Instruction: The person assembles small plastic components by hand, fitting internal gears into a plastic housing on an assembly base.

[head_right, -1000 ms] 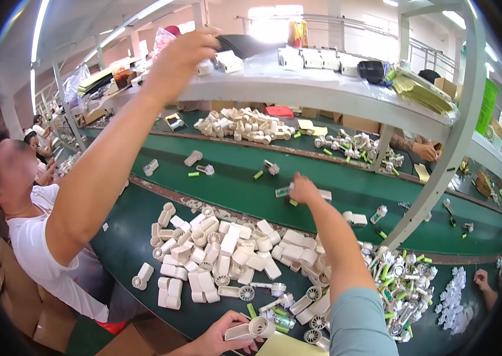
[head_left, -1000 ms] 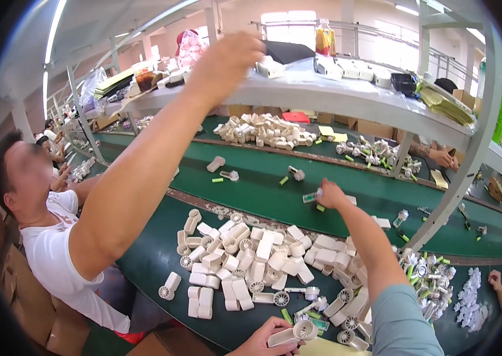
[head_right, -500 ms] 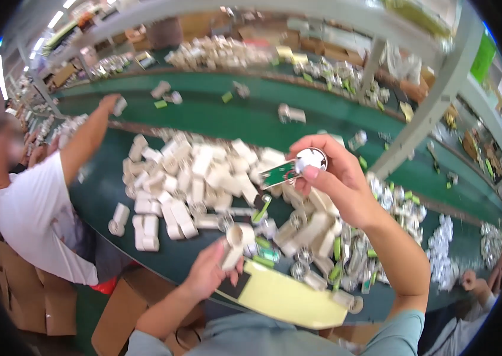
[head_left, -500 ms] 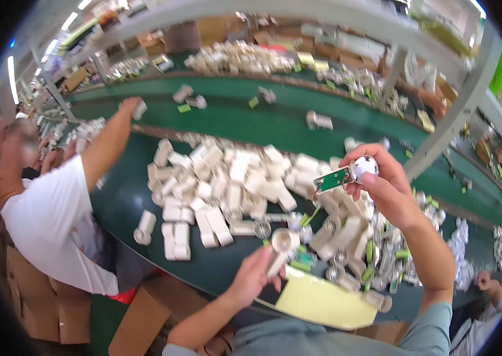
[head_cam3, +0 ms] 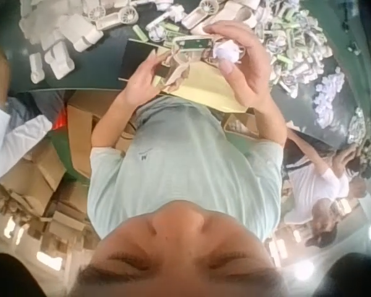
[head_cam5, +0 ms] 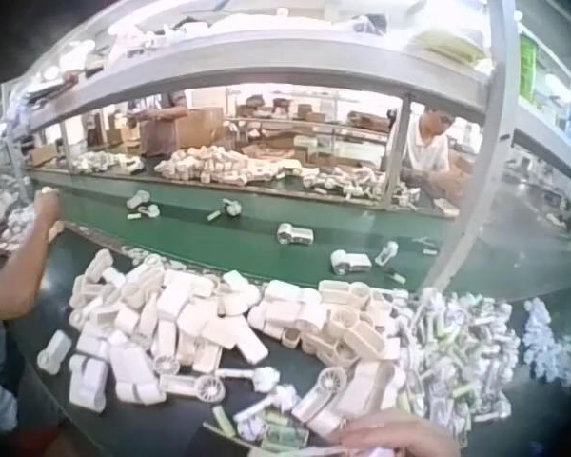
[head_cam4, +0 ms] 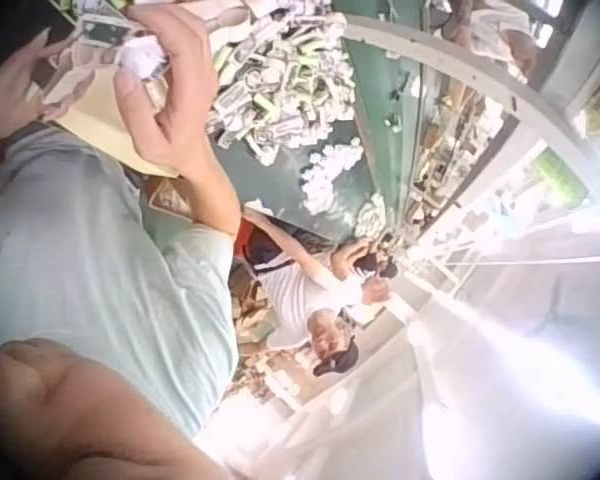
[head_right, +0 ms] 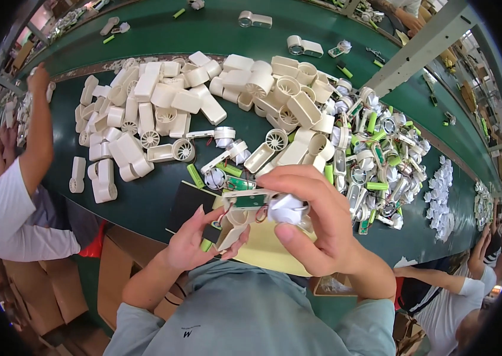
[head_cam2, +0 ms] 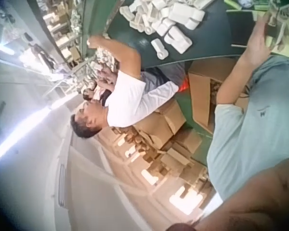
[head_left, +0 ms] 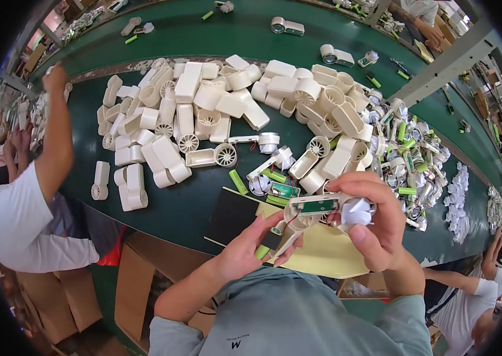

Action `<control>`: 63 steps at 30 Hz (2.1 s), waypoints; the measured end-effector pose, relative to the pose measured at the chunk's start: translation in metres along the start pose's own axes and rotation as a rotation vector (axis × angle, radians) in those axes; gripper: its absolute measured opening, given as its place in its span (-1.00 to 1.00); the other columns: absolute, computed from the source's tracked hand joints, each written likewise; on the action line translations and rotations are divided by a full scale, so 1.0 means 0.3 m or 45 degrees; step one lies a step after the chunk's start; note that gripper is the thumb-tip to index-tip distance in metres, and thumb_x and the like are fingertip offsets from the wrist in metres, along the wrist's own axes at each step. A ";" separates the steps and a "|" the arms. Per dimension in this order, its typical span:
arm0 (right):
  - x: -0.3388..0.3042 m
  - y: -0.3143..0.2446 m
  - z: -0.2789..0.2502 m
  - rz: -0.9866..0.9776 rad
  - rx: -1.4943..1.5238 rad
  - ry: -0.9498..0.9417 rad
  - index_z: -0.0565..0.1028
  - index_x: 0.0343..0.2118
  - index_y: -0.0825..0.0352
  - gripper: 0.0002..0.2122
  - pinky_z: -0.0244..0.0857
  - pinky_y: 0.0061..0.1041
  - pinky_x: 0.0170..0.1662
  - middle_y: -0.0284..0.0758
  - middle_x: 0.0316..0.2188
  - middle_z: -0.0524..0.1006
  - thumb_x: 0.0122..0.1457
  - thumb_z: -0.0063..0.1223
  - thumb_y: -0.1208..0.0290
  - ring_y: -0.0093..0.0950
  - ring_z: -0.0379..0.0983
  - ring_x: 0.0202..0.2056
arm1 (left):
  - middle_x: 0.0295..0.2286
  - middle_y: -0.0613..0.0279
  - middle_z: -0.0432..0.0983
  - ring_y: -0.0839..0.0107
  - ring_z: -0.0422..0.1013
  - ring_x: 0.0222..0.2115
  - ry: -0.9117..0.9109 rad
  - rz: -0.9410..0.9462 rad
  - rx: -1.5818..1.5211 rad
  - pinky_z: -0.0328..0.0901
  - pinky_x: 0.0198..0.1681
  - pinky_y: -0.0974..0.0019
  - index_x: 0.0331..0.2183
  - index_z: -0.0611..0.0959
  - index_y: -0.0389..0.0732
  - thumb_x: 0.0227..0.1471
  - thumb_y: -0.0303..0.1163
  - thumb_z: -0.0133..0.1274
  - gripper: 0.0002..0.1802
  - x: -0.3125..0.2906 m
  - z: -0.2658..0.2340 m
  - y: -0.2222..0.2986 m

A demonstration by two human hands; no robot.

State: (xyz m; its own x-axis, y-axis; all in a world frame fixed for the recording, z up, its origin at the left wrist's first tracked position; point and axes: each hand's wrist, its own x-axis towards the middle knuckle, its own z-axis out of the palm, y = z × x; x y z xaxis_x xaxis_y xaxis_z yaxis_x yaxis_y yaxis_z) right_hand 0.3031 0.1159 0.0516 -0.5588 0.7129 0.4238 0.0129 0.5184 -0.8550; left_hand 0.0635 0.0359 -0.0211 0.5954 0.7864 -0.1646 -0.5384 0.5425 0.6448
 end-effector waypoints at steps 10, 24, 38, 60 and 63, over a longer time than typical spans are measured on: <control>-0.075 0.016 0.039 -0.024 -0.147 0.083 0.45 0.06 0.52 -0.55 0.44 -0.31 -0.01 0.06 -0.04 0.52 0.08 0.14 0.50 -0.17 0.53 -0.06 | -0.11 0.27 0.39 0.61 0.22 -0.42 0.306 0.194 0.816 0.20 -0.38 0.53 0.42 -0.06 -0.26 0.42 -0.25 -0.26 -0.30 -0.021 0.012 -0.025; -0.108 0.082 0.055 -0.102 -0.035 0.187 0.49 0.00 0.53 -0.59 0.47 -0.31 -0.12 0.11 -0.09 0.54 0.16 0.08 0.33 -0.16 0.56 -0.14 | -0.13 0.23 0.49 0.58 0.31 -0.41 0.207 -0.080 0.738 0.30 -0.31 0.47 0.38 0.15 -0.28 0.40 -0.35 -0.11 -0.36 -0.012 0.004 0.002; -0.114 0.083 0.056 0.031 0.122 0.119 0.49 0.03 0.52 -0.55 0.46 -0.33 -0.11 0.11 -0.08 0.52 0.10 0.10 0.35 -0.16 0.54 -0.14 | -0.32 0.20 0.58 0.60 0.47 -0.50 0.368 -0.080 0.548 0.36 -0.58 0.47 0.17 0.50 -0.36 0.31 -0.47 0.02 -0.57 -0.029 0.020 -0.015; -0.038 0.101 0.097 0.202 0.236 -0.372 0.39 -0.10 0.32 -0.71 0.31 -0.27 0.11 -0.06 0.04 0.40 0.08 -0.01 0.66 -0.17 0.43 0.10 | -0.22 0.22 0.57 0.56 0.53 -0.32 0.306 -0.010 0.504 0.48 -0.31 0.45 -0.01 0.52 -0.36 0.13 -0.48 0.27 -0.58 -0.026 0.023 -0.009; -0.052 0.108 0.104 0.274 0.261 -0.359 0.37 -0.15 0.28 -0.81 0.30 -0.29 0.09 -0.05 0.03 0.39 0.17 -0.07 0.58 -0.16 0.45 0.11 | -0.21 0.16 0.60 0.52 0.56 -0.36 0.395 0.029 0.375 0.51 -0.34 0.43 -0.02 0.53 -0.38 0.12 -0.51 0.27 -0.59 -0.029 0.029 -0.016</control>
State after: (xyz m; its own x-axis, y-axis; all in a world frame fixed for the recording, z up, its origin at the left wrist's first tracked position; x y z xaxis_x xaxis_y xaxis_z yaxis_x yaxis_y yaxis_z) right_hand 0.2862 0.1069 0.0079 -0.7671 0.6227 0.1542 0.0049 0.2460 -0.9693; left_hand 0.0661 0.0240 -0.0162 0.3534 0.8731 -0.3359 -0.3292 0.4521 0.8290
